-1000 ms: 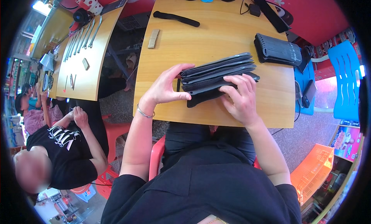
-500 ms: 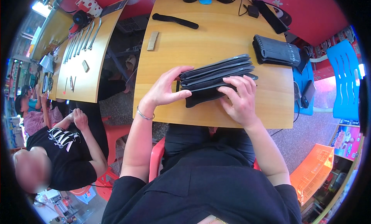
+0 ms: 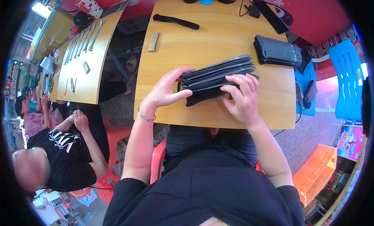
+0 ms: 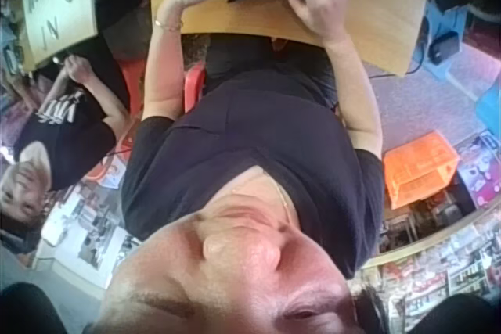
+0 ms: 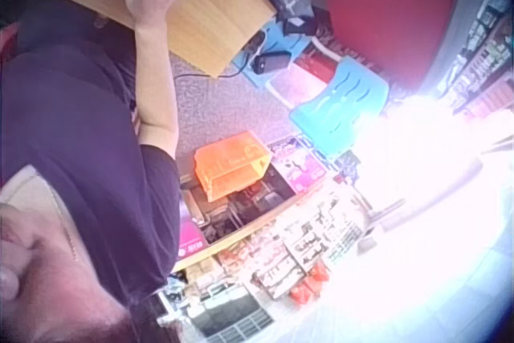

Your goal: The person turns storage wraps inside out by hand and stacks them on the table.

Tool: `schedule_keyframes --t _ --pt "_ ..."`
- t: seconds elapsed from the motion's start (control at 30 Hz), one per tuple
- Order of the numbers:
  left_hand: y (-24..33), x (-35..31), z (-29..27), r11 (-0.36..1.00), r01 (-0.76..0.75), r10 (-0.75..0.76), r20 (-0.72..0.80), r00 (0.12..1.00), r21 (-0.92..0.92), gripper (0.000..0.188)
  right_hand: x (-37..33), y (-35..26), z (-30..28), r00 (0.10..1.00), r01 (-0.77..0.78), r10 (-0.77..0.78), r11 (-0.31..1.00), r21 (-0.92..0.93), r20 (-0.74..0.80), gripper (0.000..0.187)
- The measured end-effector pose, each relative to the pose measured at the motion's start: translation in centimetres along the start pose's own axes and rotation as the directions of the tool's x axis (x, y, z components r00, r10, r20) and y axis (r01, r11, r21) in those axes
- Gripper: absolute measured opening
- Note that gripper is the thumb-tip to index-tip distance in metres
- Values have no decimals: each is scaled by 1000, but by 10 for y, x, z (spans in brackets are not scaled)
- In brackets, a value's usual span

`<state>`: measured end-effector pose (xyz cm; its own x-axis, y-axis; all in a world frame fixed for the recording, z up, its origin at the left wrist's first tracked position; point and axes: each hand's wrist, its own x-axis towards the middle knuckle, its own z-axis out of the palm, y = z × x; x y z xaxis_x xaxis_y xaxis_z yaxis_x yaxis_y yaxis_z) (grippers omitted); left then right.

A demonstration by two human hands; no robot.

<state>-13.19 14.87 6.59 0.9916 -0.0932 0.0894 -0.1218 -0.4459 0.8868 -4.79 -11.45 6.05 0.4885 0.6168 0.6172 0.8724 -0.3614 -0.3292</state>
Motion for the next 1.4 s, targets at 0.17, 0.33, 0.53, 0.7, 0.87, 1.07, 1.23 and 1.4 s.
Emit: schedule_keyframes --t 0.17,0.33,0.53,0.7,0.87,1.07,1.23,1.4 --pt "-1 -4 -1 1000 4 -4 -11 1000 2 71 -1 -2 1 1000 8 -8 1000 -4 11 33" --pt "-4 0 2 1000 -9 9 -3 1000 -4 82 -1 2 0 999 -19 20 1000 21 -27 47" --pt "-3 -2 -1 996 -72 71 21 997 60 106 12 -1 -3 999 -33 33 999 -3 10 57" --pt "7 1 6 988 -61 62 -2 998 140 98 17 1 -6 998 -49 50 998 -28 41 60" --pt "8 -2 15 988 -12 24 -78 997 155 75 30 5 -10 986 -61 67 997 -46 155 63" --pt "8 0 21 985 -6 25 -108 994 174 65 43 22 -24 944 16 38 987 -162 326 75" --pt "6 -3 27 970 -63 101 -152 983 235 58 52 41 -29 887 34 81 971 -238 455 69" --pt "9 5 26 876 -240 343 -191 920 418 53 49 45 -22 916 84 31 960 -266 401 58"
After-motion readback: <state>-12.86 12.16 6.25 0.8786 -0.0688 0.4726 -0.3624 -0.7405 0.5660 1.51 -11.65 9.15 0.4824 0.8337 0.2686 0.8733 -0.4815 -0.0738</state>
